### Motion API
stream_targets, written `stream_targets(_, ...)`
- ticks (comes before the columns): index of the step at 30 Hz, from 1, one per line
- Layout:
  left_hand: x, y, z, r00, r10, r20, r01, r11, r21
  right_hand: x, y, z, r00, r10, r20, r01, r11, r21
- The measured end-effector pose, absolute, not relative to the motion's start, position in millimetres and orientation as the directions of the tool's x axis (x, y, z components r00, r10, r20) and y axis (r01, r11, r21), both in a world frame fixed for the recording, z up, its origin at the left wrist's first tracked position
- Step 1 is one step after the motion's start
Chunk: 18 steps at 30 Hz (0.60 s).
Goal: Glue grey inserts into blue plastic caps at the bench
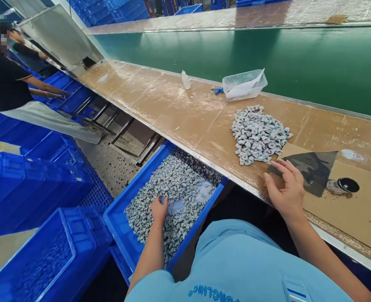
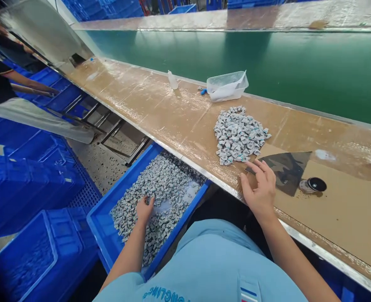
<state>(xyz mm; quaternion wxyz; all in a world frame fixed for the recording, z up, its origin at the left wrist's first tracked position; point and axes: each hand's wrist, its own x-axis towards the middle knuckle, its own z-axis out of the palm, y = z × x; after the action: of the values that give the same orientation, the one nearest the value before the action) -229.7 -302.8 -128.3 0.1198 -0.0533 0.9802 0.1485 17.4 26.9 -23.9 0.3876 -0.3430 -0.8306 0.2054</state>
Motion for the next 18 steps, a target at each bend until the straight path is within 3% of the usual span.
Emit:
stream_targets(5, -211.5, -325.2, -124.9, -0.929, -0.146, -0.34, -0.196, 0.974, 0.118, 20.3, 18.0, -12.4, -0.442, 0.636, 0.633, 0.361, 0.772, -0.523)
stream_targets(8, -192.7, -357.3, -115.9, -0.891, -0.226, -0.393, -0.252, 0.968, 0.014, 12.1, 2.5, -3.8, -0.54, 0.514, 0.667, 0.18, 0.844, -0.504)
stream_targets(11, -173.7, -375.5, -116.2, -0.851, -0.202, -0.484, -0.227, 0.974, -0.008, -15.8, -22.0, -4.0, -0.839, 0.298, 0.455, -0.062, 0.779, -0.625)
stream_targets(14, -160.7, -375.3, -124.2, -0.797, -0.145, -0.586, -0.201, 0.979, 0.032, -56.9, -50.5, -25.6, -0.993, -0.059, 0.104, -0.118, 0.654, -0.748)
stream_targets(17, -154.7, -366.9, -129.8, -0.733, -0.082, -0.675, -0.211, 0.971, 0.111, -92.2, -77.1, -65.9, -0.977, -0.125, -0.174, 0.022, 0.749, -0.662)
stream_targets(18, -153.6, -364.0, -130.0, -0.713, -0.05, -0.7, -0.217, 0.964, 0.152, -100.5, -85.0, -80.4, -0.976, -0.116, -0.186, 0.032, 0.763, -0.646)
